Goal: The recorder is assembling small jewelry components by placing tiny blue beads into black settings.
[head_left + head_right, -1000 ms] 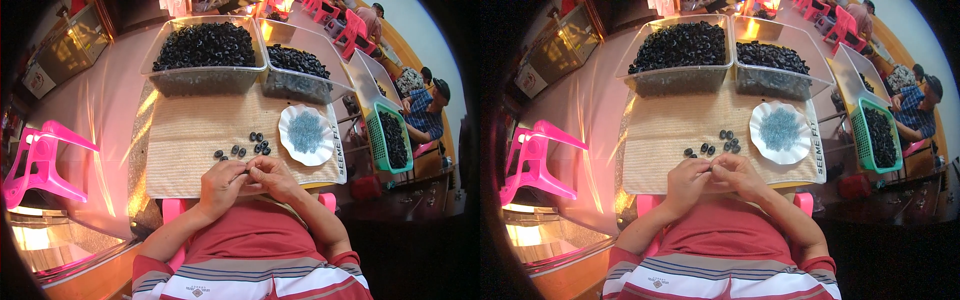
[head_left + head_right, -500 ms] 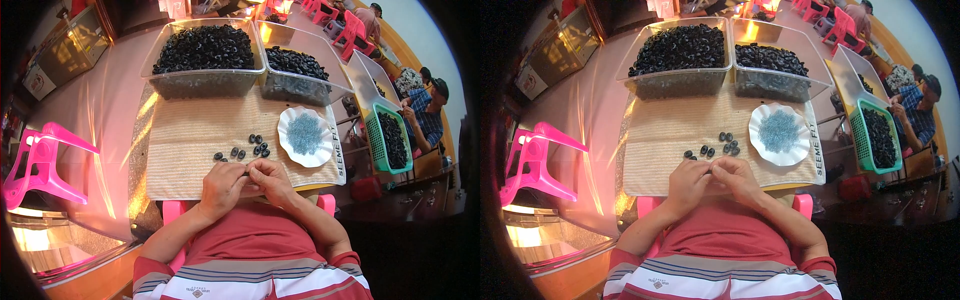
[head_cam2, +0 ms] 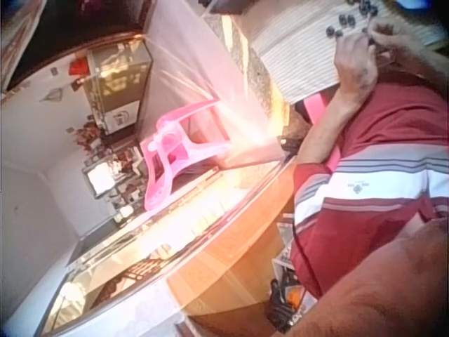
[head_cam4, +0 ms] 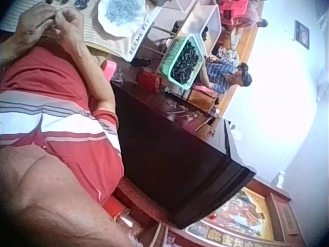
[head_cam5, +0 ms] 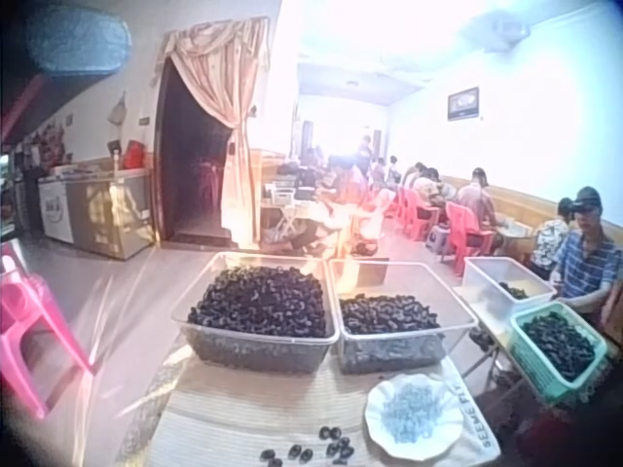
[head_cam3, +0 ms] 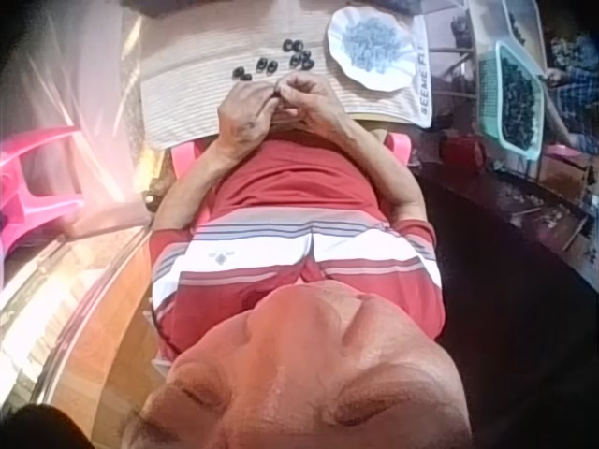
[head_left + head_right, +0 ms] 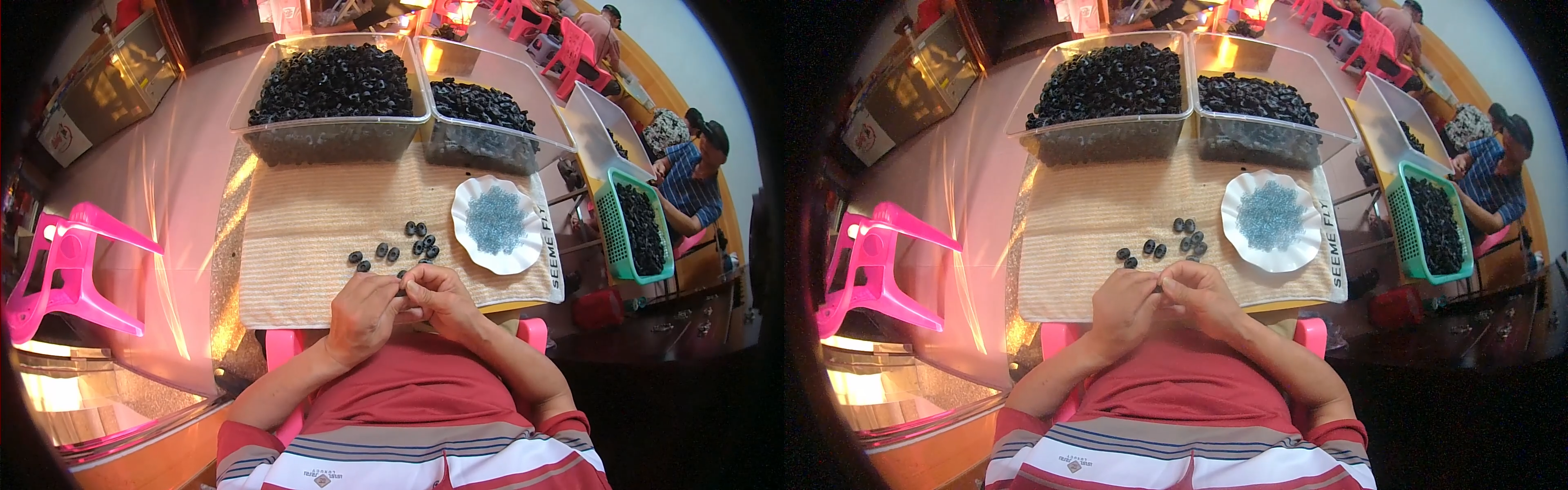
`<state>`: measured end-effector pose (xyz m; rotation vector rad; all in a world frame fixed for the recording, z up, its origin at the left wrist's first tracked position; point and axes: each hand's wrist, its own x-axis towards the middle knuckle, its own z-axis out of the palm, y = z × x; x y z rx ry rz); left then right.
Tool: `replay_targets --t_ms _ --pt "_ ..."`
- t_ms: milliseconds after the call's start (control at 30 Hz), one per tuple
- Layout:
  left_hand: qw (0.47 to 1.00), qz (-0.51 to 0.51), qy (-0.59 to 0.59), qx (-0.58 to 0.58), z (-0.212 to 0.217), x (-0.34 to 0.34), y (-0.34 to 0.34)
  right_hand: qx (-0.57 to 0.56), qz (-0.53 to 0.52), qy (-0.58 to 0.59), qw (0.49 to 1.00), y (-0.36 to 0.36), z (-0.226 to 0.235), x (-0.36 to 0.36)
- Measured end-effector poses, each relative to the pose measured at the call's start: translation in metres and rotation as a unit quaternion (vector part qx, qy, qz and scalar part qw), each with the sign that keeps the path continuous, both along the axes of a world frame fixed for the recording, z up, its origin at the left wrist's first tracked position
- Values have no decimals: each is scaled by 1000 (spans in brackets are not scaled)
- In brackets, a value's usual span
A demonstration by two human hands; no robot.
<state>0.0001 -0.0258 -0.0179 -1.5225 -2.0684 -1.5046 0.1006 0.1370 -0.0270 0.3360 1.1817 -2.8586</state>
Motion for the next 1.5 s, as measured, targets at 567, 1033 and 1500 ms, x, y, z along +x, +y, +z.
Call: replay_targets --t_ms 567,1033,1500 --pt "1000 -4 27 3 1 0 5 73 -28 0 997 -1 9 -2" --pt "1000 3 -5 19 3 3 5 125 -31 34 991 -4 18 -1" --pt "999 -8 -20 30 -1 4 3 138 8 43 989 2 11 1"
